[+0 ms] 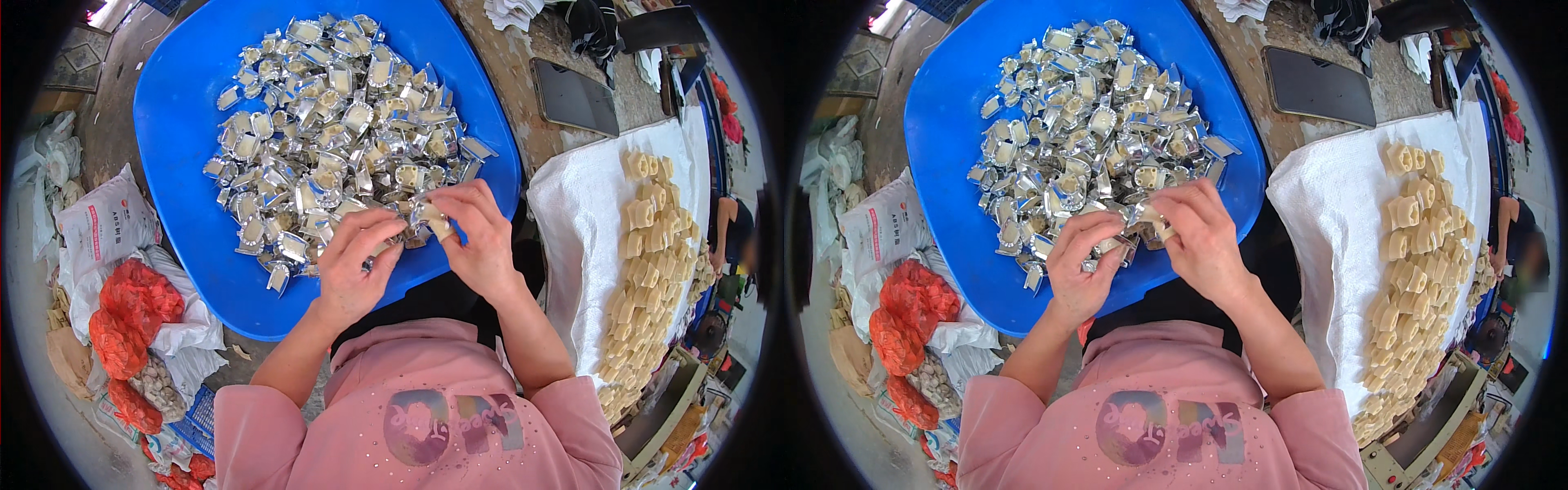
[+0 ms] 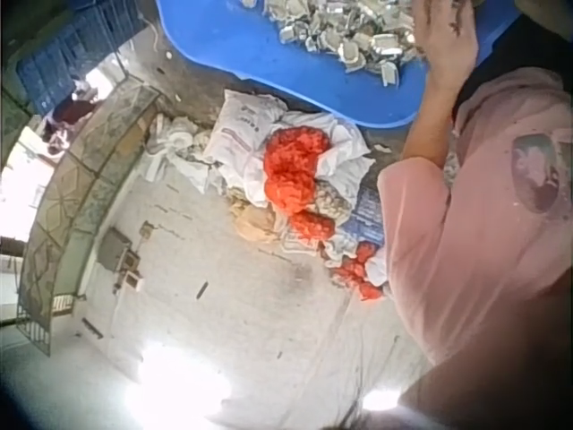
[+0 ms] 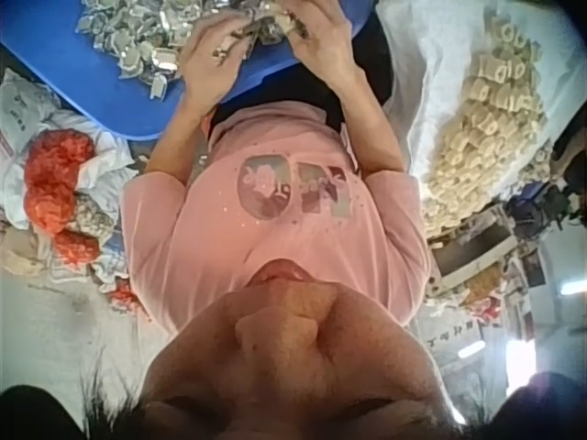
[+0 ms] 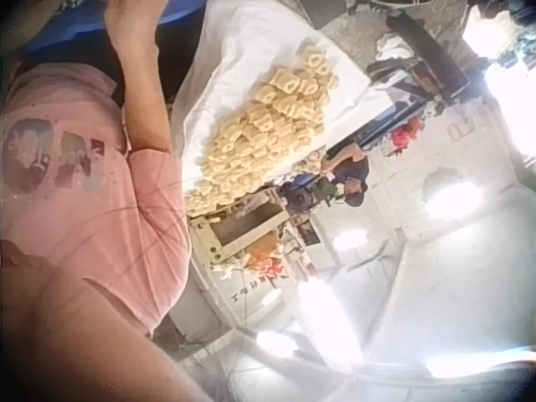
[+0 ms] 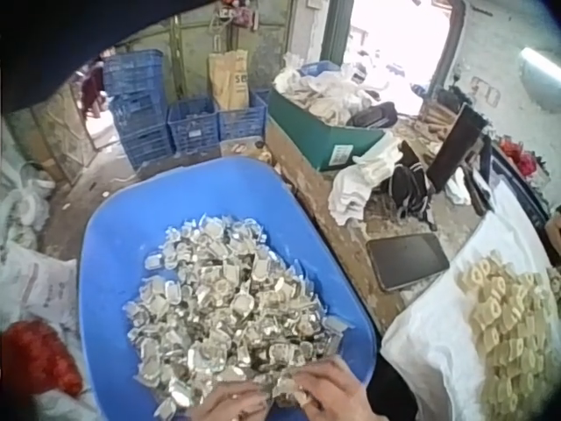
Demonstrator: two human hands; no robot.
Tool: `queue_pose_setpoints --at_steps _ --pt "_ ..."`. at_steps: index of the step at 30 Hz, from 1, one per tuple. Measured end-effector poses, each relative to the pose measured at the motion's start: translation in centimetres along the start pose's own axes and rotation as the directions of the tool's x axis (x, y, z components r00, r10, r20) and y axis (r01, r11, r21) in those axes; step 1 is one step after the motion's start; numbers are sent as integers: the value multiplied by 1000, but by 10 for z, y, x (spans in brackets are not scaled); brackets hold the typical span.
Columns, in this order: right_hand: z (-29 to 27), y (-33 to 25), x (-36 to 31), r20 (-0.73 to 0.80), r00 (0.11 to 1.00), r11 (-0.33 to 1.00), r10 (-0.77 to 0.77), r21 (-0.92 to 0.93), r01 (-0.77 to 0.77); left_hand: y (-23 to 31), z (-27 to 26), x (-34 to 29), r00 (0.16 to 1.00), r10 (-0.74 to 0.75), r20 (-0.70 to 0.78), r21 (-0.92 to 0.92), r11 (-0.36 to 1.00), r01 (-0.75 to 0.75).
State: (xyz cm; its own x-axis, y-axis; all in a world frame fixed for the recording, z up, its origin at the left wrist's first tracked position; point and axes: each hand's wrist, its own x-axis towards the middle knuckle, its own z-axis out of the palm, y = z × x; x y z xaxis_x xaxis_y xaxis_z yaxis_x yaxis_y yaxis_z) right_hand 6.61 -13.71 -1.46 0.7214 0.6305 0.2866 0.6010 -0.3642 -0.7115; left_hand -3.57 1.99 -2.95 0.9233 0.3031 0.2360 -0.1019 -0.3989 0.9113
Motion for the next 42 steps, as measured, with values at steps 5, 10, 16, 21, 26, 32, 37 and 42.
queue_pose_setpoints --at_steps 5,10,16,21,26,32,37,42 --pt "0 -14 -1 -23 994 993 -110 37 111 2 8 -3 997 3 -78 -175 985 -17" --pt "4 -16 -7 -81 989 982 -124 134 134 3 7 -1 980 125 -152 -159 976 -149" --pt "7 -19 -15 -119 985 972 -121 187 142 5 9 -2 961 213 -173 -24 975 -221" --pt "8 -18 -19 -105 992 974 -67 209 88 7 13 -4 960 224 -165 -4 974 -228" --pt "10 -25 -19 -123 992 965 -25 257 56 3 14 -3 947 266 -179 -20 961 -274" --pt "12 -22 -19 -78 995 954 69 298 -43 2 16 -7 996 28 -90 -198 979 -45" --pt "14 -21 -19 -36 990 927 136 357 -114 -3 13 2 965 216 -146 -96 968 -231" --pt "16 -22 -16 -28 994 944 110 317 -95 -4 10 1 981 141 -130 -38 988 -147"
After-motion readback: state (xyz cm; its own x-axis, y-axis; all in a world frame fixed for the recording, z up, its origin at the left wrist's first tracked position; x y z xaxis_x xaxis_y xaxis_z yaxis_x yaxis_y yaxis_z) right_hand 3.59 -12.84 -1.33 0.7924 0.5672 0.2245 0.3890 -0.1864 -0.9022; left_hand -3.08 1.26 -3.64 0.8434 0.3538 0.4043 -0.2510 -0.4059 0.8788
